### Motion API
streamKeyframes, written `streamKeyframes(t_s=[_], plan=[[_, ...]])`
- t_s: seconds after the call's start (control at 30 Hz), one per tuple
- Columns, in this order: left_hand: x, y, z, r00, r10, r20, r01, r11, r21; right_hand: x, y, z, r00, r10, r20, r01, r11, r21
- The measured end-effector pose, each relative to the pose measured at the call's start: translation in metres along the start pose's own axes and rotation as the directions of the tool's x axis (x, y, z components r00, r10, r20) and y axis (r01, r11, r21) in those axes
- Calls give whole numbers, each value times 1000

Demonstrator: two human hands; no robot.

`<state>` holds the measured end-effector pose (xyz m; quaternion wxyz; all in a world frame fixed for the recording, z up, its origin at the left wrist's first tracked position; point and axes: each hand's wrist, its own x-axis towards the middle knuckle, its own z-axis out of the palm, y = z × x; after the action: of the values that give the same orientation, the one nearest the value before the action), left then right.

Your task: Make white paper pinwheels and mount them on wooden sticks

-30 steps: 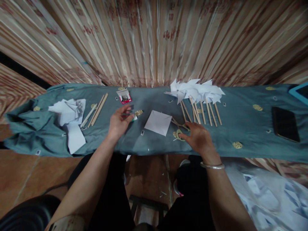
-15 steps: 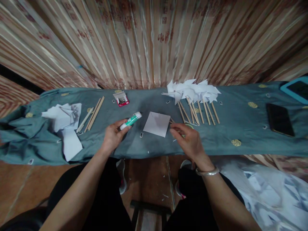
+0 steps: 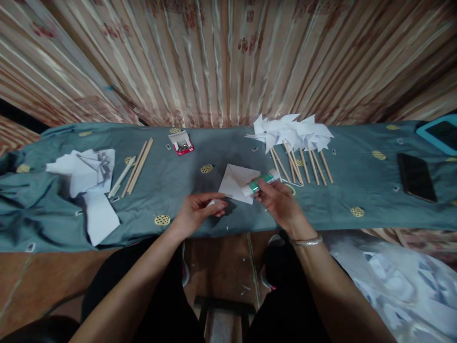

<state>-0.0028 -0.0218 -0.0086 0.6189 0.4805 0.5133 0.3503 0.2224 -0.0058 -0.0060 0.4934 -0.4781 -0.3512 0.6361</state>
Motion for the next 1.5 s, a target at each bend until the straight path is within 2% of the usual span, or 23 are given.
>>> streamKeyframes(t_s=[0.07, 0.1, 0.13, 0.2, 0.3, 0.4, 0.47, 0.53, 0.63, 0.73, 0.83, 0.97, 1.1, 1.33, 1.5], plan=[[9, -5, -16, 972, 177, -152, -138, 961, 238, 6, -3, -7, 999, 23, -47, -19, 996, 85], [15, -9, -23, 938, 292, -190, -196, 893, 406, 9, -4, -8, 997, 46, -56, -38, 991, 130], [21, -12, -29, 903, 391, -176, -243, 805, 541, 10, -4, -9, 996, 73, -51, -63, 984, 168], [35, -20, -35, 847, 527, -70, -335, 632, 698, 12, -3, -8, 993, 112, -26, -103, 970, 220], [48, -28, -35, 798, 601, 49, -398, 464, 791, 16, -1, -5, 993, 116, 8, -115, 964, 239], [50, -28, -32, 778, 621, 98, -416, 392, 821, 20, 1, -6, 996, 87, 24, -90, 976, 198], [47, -24, -28, 760, 642, 106, -421, 361, 832, 22, 1, -8, 998, 62, 16, -64, 990, 127], [43, -19, -22, 719, 685, 112, -430, 313, 847, 24, 1, -7, 999, 8, -31, -7, 1000, 27], [35, -15, -3, 662, 714, 229, -521, 219, 825, 25, 2, -4, 981, -155, -116, 132, 974, -187], [30, -18, 20, 697, 600, 393, -615, 219, 757, 24, 4, 0, 954, -272, -129, 206, 903, -376], [30, -23, 36, 762, 493, 419, -594, 278, 755, 24, 7, 2, 952, -282, -123, 188, 850, -493], [34, -26, 41, 807, 432, 402, -553, 313, 773, 26, 10, 2, 956, -277, -102, 163, 785, -598], [35, -27, 40, 821, 424, 383, -535, 335, 776, 27, 9, 3, 960, -278, -35, 185, 723, -666], [35, -28, 42, 824, 418, 382, -528, 326, 784, 28, 10, 1, 953, -298, 53, 253, 687, -681], [35, -27, 42, 824, 414, 386, -522, 291, 802, 28, 11, 0, 931, -340, 131, 313, 562, -766]])
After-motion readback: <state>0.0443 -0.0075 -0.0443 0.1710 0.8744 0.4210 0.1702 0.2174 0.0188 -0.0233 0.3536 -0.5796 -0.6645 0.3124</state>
